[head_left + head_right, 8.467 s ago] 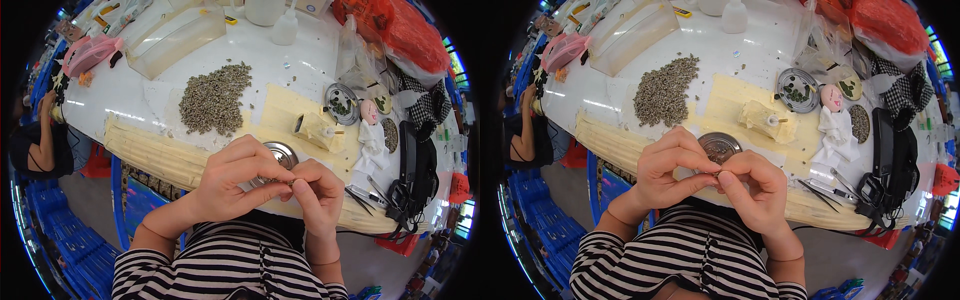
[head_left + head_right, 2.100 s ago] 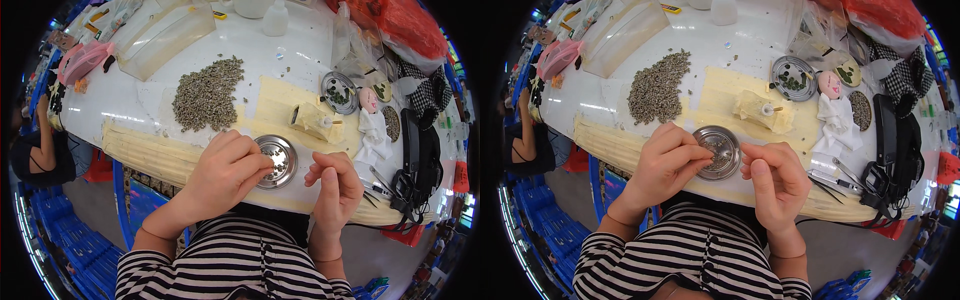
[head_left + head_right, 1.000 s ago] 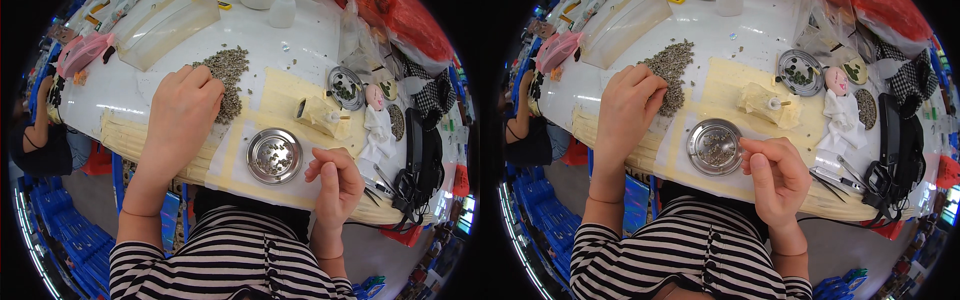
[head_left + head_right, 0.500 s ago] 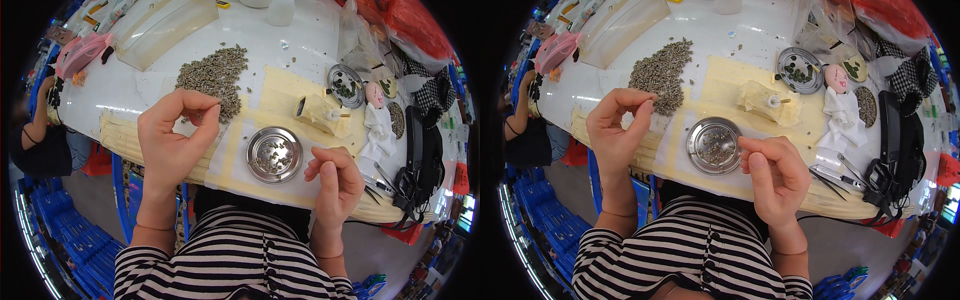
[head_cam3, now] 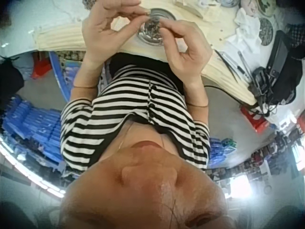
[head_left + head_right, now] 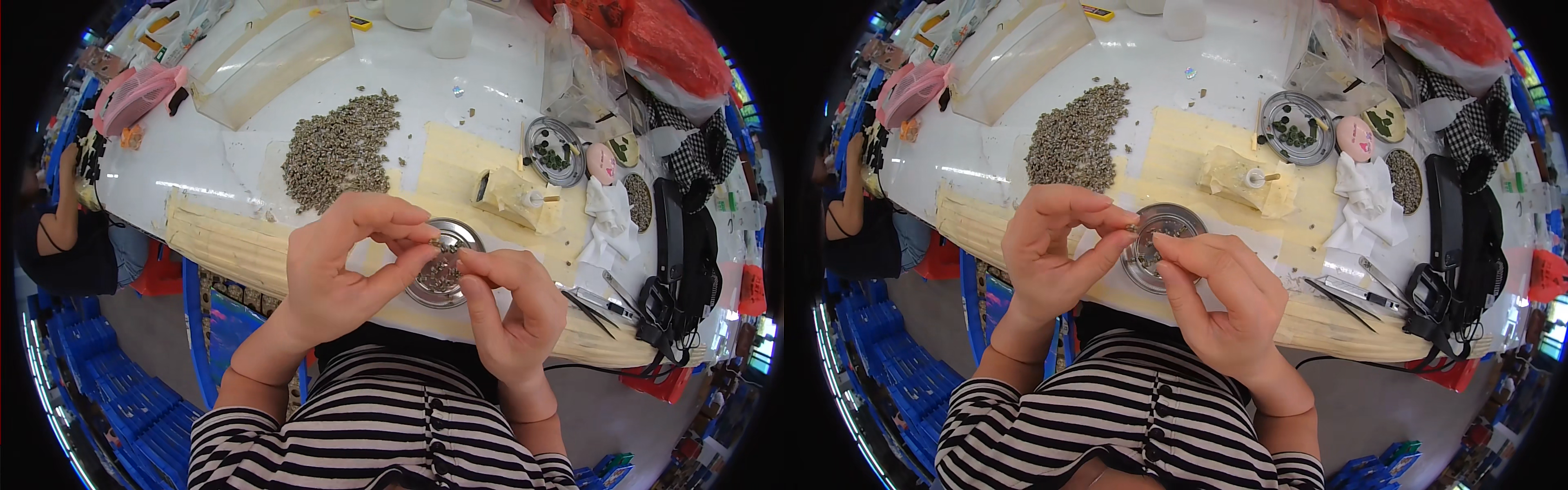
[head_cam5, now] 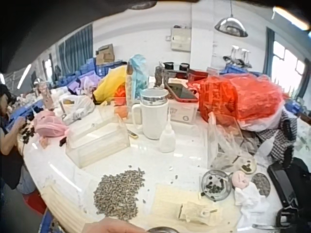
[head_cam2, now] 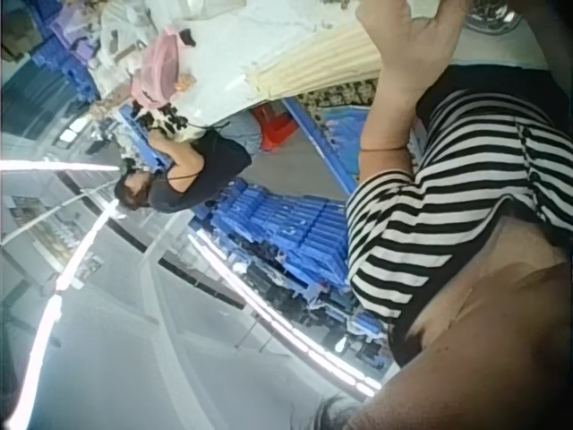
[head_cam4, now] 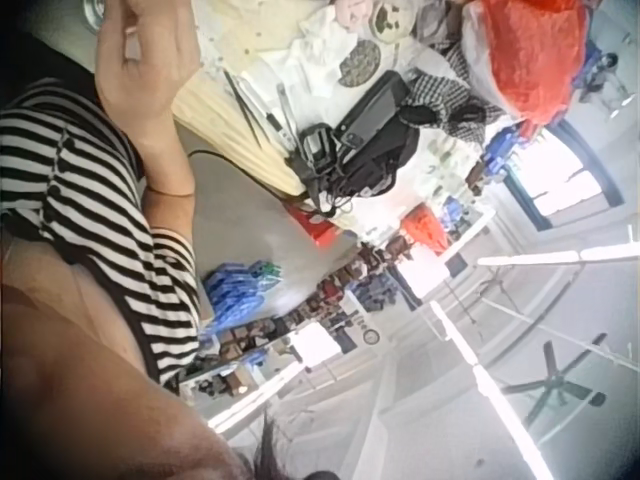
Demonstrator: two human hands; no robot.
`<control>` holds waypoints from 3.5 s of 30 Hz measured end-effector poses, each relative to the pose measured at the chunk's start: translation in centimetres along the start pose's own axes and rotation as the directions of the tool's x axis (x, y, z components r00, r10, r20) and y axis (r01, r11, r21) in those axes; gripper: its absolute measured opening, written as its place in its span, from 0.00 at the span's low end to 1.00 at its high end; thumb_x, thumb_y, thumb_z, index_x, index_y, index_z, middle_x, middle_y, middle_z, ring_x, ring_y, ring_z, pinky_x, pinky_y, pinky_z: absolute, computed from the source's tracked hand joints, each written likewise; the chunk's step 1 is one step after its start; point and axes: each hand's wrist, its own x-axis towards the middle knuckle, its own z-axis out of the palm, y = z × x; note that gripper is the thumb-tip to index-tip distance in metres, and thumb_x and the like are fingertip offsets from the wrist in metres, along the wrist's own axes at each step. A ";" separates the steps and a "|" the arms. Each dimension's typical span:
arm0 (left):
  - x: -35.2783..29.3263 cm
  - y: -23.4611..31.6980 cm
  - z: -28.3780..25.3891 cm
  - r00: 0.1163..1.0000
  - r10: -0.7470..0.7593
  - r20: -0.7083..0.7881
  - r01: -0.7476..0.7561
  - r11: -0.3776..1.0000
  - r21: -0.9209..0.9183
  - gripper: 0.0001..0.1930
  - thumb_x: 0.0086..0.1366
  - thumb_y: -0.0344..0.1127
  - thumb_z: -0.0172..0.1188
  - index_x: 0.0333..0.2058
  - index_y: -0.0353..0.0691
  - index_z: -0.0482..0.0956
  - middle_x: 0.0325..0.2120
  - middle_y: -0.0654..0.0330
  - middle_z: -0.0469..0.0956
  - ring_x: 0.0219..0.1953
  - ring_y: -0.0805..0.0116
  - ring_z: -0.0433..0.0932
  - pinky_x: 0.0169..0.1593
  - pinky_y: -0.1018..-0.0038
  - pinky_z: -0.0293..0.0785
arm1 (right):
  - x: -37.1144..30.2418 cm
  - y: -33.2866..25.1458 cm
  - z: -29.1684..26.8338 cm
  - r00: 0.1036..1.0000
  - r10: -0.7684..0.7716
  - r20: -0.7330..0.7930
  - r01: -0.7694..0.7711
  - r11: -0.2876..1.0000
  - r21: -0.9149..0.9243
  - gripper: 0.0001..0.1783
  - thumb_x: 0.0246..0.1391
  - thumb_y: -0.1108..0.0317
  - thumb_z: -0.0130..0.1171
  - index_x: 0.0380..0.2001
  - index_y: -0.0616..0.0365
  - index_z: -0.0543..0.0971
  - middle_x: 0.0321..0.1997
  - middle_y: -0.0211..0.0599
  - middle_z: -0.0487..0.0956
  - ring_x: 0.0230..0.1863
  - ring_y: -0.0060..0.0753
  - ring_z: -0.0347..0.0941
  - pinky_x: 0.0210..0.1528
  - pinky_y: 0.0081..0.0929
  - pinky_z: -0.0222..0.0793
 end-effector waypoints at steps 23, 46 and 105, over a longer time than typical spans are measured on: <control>-0.6 0.7 1.1 0.998 -0.003 0.057 0.005 0.999 -0.034 0.22 0.58 0.16 0.65 0.49 0.34 0.66 0.36 0.52 0.83 0.41 0.71 0.81 0.46 0.78 0.73 | -0.1 0.1 0.9 0.990 -0.092 -0.107 0.077 0.988 -0.136 0.15 0.44 0.84 0.68 0.38 0.63 0.82 0.33 0.39 0.80 0.30 0.32 0.78 0.31 0.23 0.74; -0.3 0.8 2.7 0.923 -0.384 0.022 0.303 0.692 -0.655 0.28 0.62 0.21 0.62 0.58 0.33 0.60 0.35 0.52 0.84 0.34 0.72 0.82 0.41 0.79 0.80 | -0.1 0.0 0.4 0.972 -0.197 -0.128 0.168 0.964 -0.205 0.19 0.43 0.83 0.69 0.42 0.60 0.84 0.32 0.37 0.80 0.28 0.29 0.76 0.29 0.21 0.73; -0.4 0.8 2.4 0.985 0.172 -0.018 -0.168 0.974 0.154 0.14 0.51 0.22 0.71 0.39 0.39 0.85 0.30 0.60 0.78 0.31 0.70 0.77 0.32 0.79 0.73 | -0.6 0.2 -0.7 0.934 0.303 0.191 -0.358 0.792 0.495 0.07 0.62 0.76 0.55 0.41 0.69 0.77 0.38 0.37 0.75 0.33 0.21 0.75 0.36 0.17 0.72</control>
